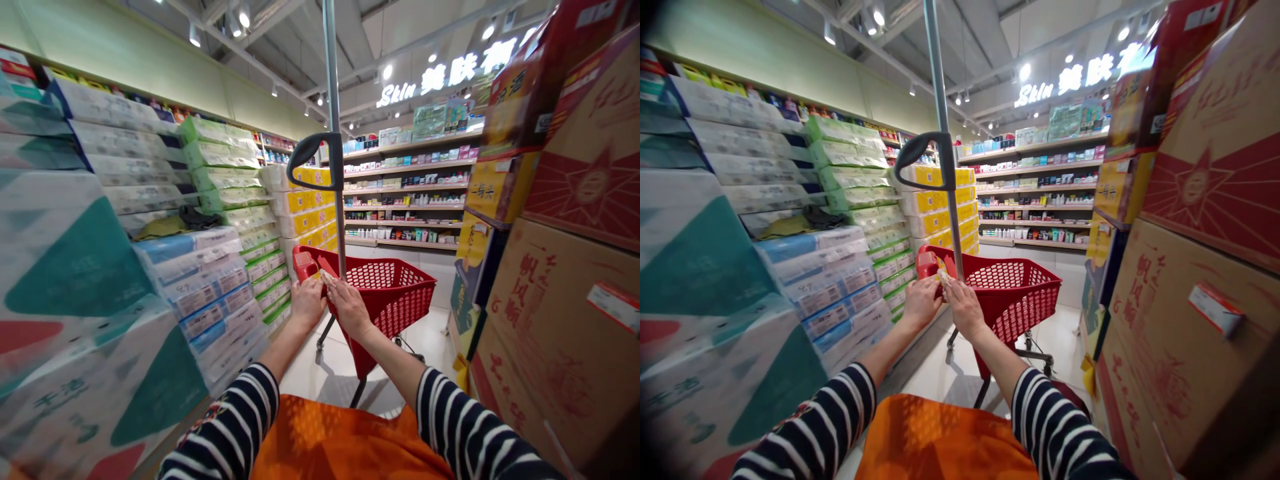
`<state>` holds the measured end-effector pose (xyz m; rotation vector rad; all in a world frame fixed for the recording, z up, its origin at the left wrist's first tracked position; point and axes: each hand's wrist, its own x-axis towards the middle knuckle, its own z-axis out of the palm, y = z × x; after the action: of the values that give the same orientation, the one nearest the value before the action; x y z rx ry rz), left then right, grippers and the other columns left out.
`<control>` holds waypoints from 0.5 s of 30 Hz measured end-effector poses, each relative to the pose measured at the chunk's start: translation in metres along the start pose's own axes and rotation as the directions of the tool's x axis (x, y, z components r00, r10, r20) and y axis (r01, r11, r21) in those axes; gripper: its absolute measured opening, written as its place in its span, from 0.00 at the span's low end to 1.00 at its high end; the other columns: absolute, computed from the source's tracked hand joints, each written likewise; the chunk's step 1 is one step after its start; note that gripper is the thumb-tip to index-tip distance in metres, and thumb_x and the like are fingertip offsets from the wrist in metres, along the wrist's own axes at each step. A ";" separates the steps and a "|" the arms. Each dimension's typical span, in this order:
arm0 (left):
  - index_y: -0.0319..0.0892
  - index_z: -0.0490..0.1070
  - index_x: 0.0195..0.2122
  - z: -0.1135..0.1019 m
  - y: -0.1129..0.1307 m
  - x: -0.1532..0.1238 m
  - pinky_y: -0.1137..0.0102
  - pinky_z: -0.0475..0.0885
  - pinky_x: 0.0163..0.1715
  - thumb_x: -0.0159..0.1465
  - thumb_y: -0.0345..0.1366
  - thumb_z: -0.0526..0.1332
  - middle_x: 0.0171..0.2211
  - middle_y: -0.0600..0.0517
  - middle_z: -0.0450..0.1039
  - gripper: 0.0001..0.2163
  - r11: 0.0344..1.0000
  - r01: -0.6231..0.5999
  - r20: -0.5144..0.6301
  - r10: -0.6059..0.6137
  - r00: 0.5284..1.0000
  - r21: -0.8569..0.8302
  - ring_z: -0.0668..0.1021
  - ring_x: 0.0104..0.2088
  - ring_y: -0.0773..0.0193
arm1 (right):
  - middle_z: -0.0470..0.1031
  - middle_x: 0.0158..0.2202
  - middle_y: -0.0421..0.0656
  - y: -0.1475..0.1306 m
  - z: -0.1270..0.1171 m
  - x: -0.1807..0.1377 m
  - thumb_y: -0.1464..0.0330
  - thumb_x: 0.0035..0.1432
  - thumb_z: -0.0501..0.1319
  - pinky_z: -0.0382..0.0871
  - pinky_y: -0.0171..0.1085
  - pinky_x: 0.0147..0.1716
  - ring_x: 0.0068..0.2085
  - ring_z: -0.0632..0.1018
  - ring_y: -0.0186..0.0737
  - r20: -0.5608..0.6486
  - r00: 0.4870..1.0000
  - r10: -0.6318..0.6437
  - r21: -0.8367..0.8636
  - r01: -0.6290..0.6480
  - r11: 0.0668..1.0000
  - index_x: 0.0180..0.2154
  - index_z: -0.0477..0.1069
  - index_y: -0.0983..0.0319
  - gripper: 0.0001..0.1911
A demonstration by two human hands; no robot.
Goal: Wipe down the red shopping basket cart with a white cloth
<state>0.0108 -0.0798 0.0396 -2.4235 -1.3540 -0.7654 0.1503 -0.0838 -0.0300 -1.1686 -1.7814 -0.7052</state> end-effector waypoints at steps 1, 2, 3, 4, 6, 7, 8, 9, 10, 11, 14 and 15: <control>0.42 0.69 0.47 -0.001 0.004 -0.002 0.54 0.56 0.55 0.60 0.35 0.56 0.50 0.45 0.72 0.14 1.000 0.003 -0.005 -0.003 1.000 -0.007 0.70 0.54 0.55 | 0.68 0.56 0.49 0.004 -0.005 -0.001 0.72 0.64 0.49 0.64 0.47 0.54 0.58 0.66 0.46 0.006 1.000 -0.014 0.001 0.014 1.000 0.56 0.66 0.61 0.20; 0.42 0.69 0.47 -0.002 0.008 -0.005 0.54 0.56 0.56 0.60 0.35 0.56 0.50 0.45 0.72 0.14 1.000 0.005 -0.011 -0.005 1.000 -0.013 0.69 0.54 0.55 | 0.69 0.56 0.48 0.007 -0.011 -0.002 0.71 0.65 0.49 0.64 0.47 0.54 0.57 0.67 0.46 0.016 1.000 -0.024 0.011 0.024 1.000 0.56 0.66 0.61 0.20; 0.42 0.69 0.48 -0.003 0.012 -0.008 0.54 0.55 0.56 0.60 0.35 0.56 0.51 0.44 0.72 0.15 1.000 0.007 -0.017 -0.007 1.000 -0.017 0.69 0.54 0.54 | 0.69 0.56 0.48 0.010 -0.016 -0.003 0.71 0.65 0.49 0.64 0.46 0.54 0.57 0.67 0.45 0.027 0.999 -0.031 0.027 0.030 0.999 0.56 0.66 0.60 0.19; 0.41 0.68 0.48 -0.004 0.016 -0.010 0.54 0.55 0.56 0.59 0.35 0.56 0.51 0.44 0.72 0.15 1.000 0.007 -0.022 -0.007 1.000 -0.021 0.68 0.55 0.54 | 0.69 0.55 0.47 0.013 -0.021 -0.004 0.70 0.65 0.49 0.65 0.46 0.54 0.57 0.67 0.45 0.037 0.999 -0.035 0.049 0.033 0.998 0.56 0.67 0.60 0.19; 0.41 0.67 0.50 -0.007 0.022 -0.014 0.55 0.55 0.56 0.59 0.34 0.56 0.52 0.44 0.71 0.17 0.999 0.003 -0.022 -0.004 1.000 -0.034 0.68 0.56 0.54 | 0.70 0.55 0.47 0.018 -0.030 -0.006 0.70 0.65 0.49 0.65 0.46 0.55 0.56 0.68 0.44 0.051 0.998 -0.035 0.096 0.030 0.995 0.55 0.67 0.58 0.19; 0.41 0.66 0.52 -0.008 0.025 -0.015 0.55 0.55 0.56 0.58 0.34 0.56 0.52 0.44 0.71 0.19 0.999 0.002 -0.015 -0.003 1.000 -0.045 0.68 0.56 0.55 | 0.70 0.54 0.47 0.020 -0.034 -0.006 0.69 0.65 0.50 0.65 0.46 0.55 0.56 0.68 0.44 0.050 0.998 -0.031 0.116 0.025 0.993 0.55 0.67 0.58 0.19; 0.41 0.64 0.53 -0.008 0.027 -0.015 0.55 0.56 0.56 0.58 0.33 0.56 0.53 0.44 0.70 0.21 0.998 0.004 -0.007 -0.005 1.000 -0.060 0.68 0.56 0.55 | 0.71 0.54 0.47 0.021 -0.037 -0.006 0.69 0.65 0.50 0.65 0.47 0.55 0.56 0.69 0.44 0.045 0.999 -0.027 0.131 0.021 0.991 0.55 0.67 0.58 0.19; 0.41 0.63 0.55 -0.008 0.029 -0.016 0.56 0.56 0.56 0.57 0.33 0.56 0.54 0.44 0.69 0.23 0.997 0.006 0.001 -0.006 1.000 -0.078 0.68 0.56 0.55 | 0.71 0.53 0.47 0.022 -0.040 -0.006 0.69 0.65 0.50 0.65 0.47 0.55 0.55 0.69 0.44 0.038 0.999 -0.023 0.142 0.017 0.990 0.55 0.68 0.58 0.18; 0.40 0.62 0.56 -0.008 0.030 -0.015 0.56 0.56 0.56 0.56 0.32 0.56 0.55 0.44 0.69 0.24 0.995 0.006 0.004 -0.006 1.000 -0.095 0.68 0.56 0.56 | 0.71 0.53 0.47 0.023 -0.042 -0.005 0.69 0.65 0.50 0.66 0.47 0.55 0.55 0.69 0.44 0.029 0.999 -0.017 0.148 0.013 0.989 0.55 0.68 0.58 0.18; 0.40 0.61 0.57 -0.007 0.031 -0.015 0.57 0.57 0.56 0.55 0.32 0.57 0.55 0.44 0.68 0.26 0.994 0.000 0.003 0.000 1.000 -0.111 0.68 0.56 0.56 | 0.72 0.52 0.48 0.024 -0.043 -0.004 0.69 0.65 0.50 0.66 0.47 0.54 0.54 0.70 0.44 0.021 1.000 -0.013 0.150 0.010 0.989 0.54 0.68 0.59 0.18; 0.39 0.59 0.58 -0.001 0.027 -0.011 0.58 0.57 0.56 0.54 0.32 0.57 0.56 0.44 0.67 0.28 0.989 -0.052 0.001 0.052 0.999 -0.138 0.67 0.58 0.57 | 0.72 0.51 0.49 0.023 -0.045 0.001 0.69 0.65 0.49 0.66 0.47 0.54 0.53 0.71 0.44 0.012 1.000 0.006 0.157 -0.008 0.988 0.53 0.69 0.60 0.18; 0.39 0.59 0.58 0.000 0.023 -0.009 0.59 0.57 0.56 0.54 0.32 0.57 0.57 0.44 0.67 0.27 0.987 -0.074 0.009 0.076 0.997 -0.142 0.66 0.58 0.58 | 0.72 0.51 0.49 0.023 -0.044 0.003 0.69 0.65 0.49 0.66 0.47 0.54 0.53 0.71 0.44 0.014 1.000 0.020 0.163 -0.022 0.986 0.53 0.69 0.60 0.18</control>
<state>0.0264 -0.0976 0.0351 -2.5772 -1.2443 -0.8533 0.1860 -0.1088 -0.0069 -1.0822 -1.7983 -0.5301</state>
